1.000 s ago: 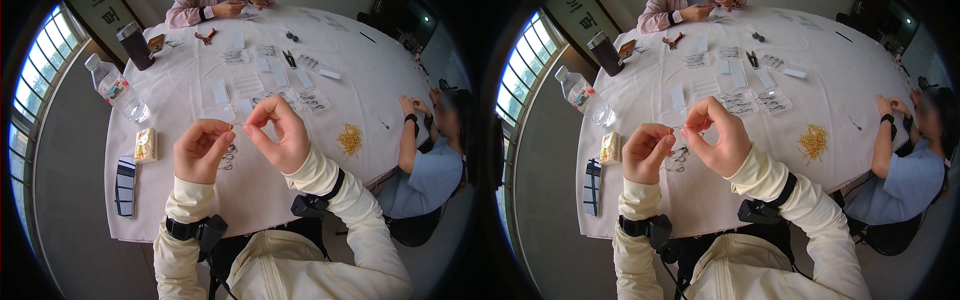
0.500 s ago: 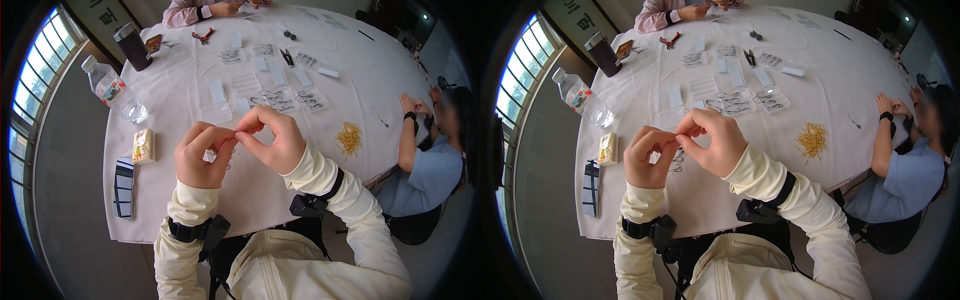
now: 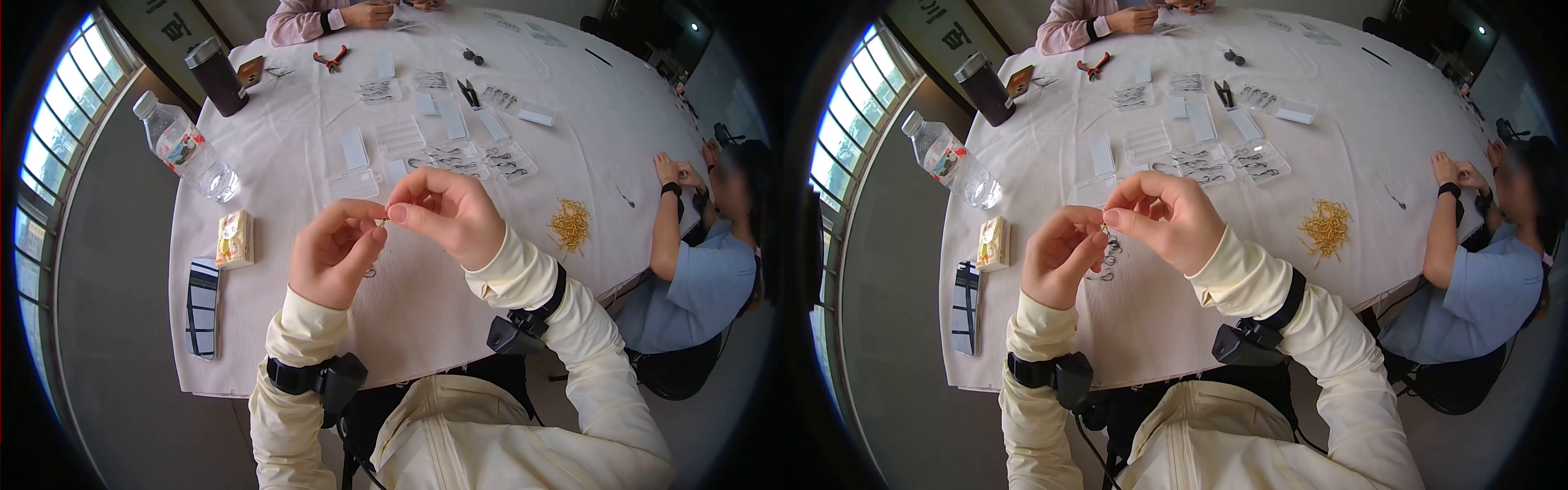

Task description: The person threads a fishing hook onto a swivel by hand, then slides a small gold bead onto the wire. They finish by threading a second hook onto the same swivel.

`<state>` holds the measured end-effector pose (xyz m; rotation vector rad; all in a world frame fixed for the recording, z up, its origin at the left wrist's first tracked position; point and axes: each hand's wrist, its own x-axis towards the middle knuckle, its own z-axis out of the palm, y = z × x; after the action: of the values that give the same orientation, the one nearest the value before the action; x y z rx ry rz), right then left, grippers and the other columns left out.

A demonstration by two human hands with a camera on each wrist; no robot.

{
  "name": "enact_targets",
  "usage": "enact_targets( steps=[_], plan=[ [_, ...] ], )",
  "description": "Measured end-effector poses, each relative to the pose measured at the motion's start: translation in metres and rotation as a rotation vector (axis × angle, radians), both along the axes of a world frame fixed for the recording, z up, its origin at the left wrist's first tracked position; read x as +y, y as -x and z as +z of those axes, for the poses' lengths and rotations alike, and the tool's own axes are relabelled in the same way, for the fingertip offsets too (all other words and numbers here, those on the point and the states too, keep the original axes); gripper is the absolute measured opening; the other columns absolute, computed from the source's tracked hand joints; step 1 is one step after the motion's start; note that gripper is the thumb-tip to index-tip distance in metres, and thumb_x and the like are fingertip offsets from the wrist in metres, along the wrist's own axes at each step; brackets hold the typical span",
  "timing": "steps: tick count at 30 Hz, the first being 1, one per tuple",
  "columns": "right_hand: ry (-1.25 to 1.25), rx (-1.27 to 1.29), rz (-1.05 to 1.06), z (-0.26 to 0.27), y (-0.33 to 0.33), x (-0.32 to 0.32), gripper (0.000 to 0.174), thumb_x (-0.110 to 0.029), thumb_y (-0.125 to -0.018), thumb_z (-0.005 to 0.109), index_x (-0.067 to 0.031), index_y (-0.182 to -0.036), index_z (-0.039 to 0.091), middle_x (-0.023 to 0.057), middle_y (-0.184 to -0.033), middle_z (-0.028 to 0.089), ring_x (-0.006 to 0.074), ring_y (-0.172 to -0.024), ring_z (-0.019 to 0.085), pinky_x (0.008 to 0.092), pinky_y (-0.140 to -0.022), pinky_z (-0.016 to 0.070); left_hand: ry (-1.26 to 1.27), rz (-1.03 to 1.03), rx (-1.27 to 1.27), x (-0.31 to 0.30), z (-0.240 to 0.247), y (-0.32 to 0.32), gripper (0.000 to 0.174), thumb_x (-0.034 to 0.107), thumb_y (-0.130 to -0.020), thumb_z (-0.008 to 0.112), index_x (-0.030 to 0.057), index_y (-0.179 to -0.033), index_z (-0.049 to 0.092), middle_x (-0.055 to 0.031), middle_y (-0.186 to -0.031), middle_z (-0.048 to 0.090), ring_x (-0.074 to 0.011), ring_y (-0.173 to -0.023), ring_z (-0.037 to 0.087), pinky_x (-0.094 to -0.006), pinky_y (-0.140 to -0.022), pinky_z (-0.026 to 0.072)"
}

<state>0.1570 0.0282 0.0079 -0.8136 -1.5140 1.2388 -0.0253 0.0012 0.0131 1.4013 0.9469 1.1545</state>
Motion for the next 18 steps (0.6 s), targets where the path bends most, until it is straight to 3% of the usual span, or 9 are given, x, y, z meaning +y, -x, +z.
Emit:
enact_targets(
  steps=[4, 12, 18],
  plan=[
    [-0.027, -0.002, 0.023, 0.0001, 0.0007, -0.0006, 0.013, -0.016, -0.084, 0.067, -0.0044, -0.091, 0.067, -0.0017, -0.08, 0.064, 0.003, -0.068, 0.053, 0.0184, -0.06, 0.0402, 0.118, -0.013, -0.081, -0.0026, 0.0021, -0.0052, 0.01, 0.008, -0.09, 0.061, -0.0005, -0.095, 0.061, 0.0005, -0.078, 0.059, -0.0059, -0.064, 0.055, -0.0198, -0.057, 0.0458],
    [-0.03, 0.001, -0.046, 0.0012, -0.0012, 0.002, 0.013, -0.015, -0.084, 0.066, -0.0047, -0.091, 0.067, -0.0016, -0.08, 0.065, 0.0046, -0.07, 0.055, 0.0204, -0.062, 0.0411, 0.066, 0.003, -0.045, -0.0025, -0.0004, -0.0046, 0.009, 0.009, -0.09, 0.062, -0.0002, -0.09, 0.061, 0.0003, -0.073, 0.058, -0.0055, -0.061, 0.055, -0.0197, -0.054, 0.0441],
    [-0.192, -0.181, -0.075, 0.0062, -0.0037, 0.0, 0.01, -0.011, -0.079, 0.066, -0.005, -0.086, 0.067, -0.0006, -0.076, 0.062, 0.0088, -0.069, 0.052, 0.0244, -0.066, 0.0418, 0.039, 0.059, -0.03, -0.0021, -0.001, -0.0042, 0.009, 0.008, -0.089, 0.063, -0.0004, -0.087, 0.061, 0.0018, -0.067, 0.057, -0.004, -0.057, 0.052, -0.019, -0.051, 0.0415]
  ],
)
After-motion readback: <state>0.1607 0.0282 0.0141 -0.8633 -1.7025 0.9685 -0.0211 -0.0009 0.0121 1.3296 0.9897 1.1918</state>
